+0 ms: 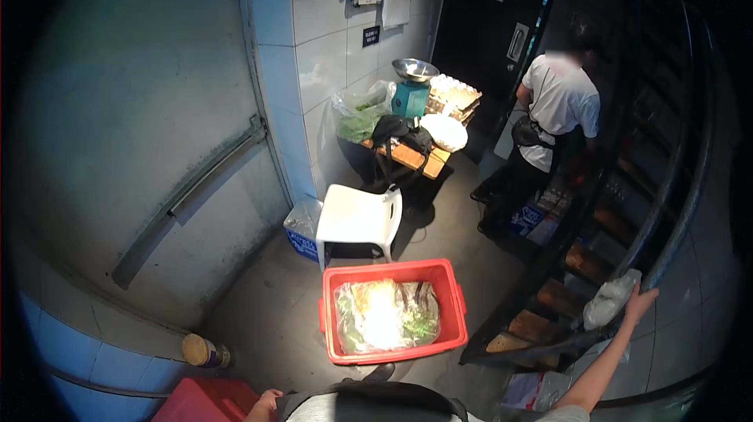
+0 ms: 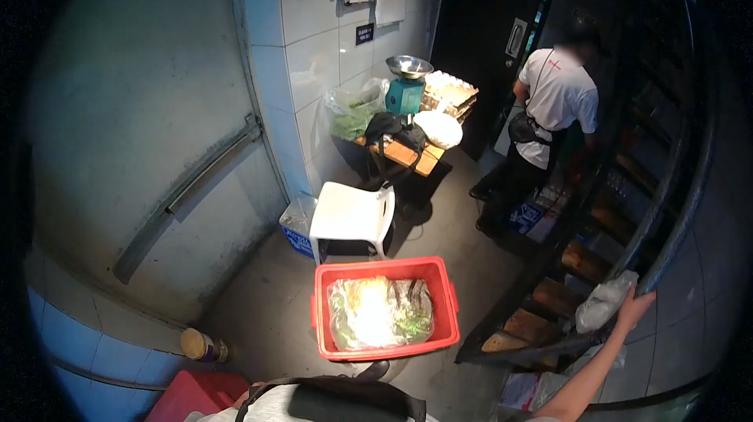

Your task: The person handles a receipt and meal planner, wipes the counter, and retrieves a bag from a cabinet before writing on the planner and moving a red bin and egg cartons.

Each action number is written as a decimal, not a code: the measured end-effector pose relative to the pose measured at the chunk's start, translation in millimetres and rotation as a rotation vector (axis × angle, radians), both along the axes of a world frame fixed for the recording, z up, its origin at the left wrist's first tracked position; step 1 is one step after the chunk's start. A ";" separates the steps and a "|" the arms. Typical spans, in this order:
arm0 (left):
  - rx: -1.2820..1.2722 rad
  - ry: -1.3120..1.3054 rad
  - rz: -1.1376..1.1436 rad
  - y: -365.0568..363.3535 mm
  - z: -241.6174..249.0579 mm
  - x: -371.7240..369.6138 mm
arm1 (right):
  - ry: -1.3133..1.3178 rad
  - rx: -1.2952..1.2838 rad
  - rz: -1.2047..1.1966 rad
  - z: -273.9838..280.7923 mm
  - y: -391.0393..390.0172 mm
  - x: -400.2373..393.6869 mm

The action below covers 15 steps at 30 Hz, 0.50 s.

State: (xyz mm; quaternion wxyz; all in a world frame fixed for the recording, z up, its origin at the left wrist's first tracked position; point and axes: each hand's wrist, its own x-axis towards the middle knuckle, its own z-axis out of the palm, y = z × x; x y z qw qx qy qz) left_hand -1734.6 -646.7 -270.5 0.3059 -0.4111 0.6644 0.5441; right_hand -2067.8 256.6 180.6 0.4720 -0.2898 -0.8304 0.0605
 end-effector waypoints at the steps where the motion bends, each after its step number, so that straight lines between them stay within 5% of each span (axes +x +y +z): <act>1: 0.065 0.024 0.016 4.5 -5.0 -7.7 | 0.022 -0.031 -0.022 -2.0 -0.6 1.7; 2: 0.131 0.340 -0.138 -6.1 7.7 -10.1 | 0.038 -0.062 -0.048 -2.9 -7.1 3.8; 3: 0.126 0.339 -0.140 -4.7 7.9 -30.1 | 0.037 -0.068 -0.050 -5.2 -11.5 4.5; 5: -0.372 0.107 -0.364 13.8 22.0 -69.4 | 0.066 0.029 -0.049 -3.0 -14.6 7.3; 9: -0.330 0.246 -0.186 37.5 52.2 -138.8 | 0.037 -0.033 -0.012 2.3 -15.6 11.3; 11: -0.336 0.209 -0.253 45.5 54.0 -164.5 | 0.049 -0.210 -0.062 18.5 -55.1 17.6; 15: -0.367 0.076 -0.559 65.4 64.5 -208.0 | 0.097 -0.128 -0.092 18.4 -58.9 13.8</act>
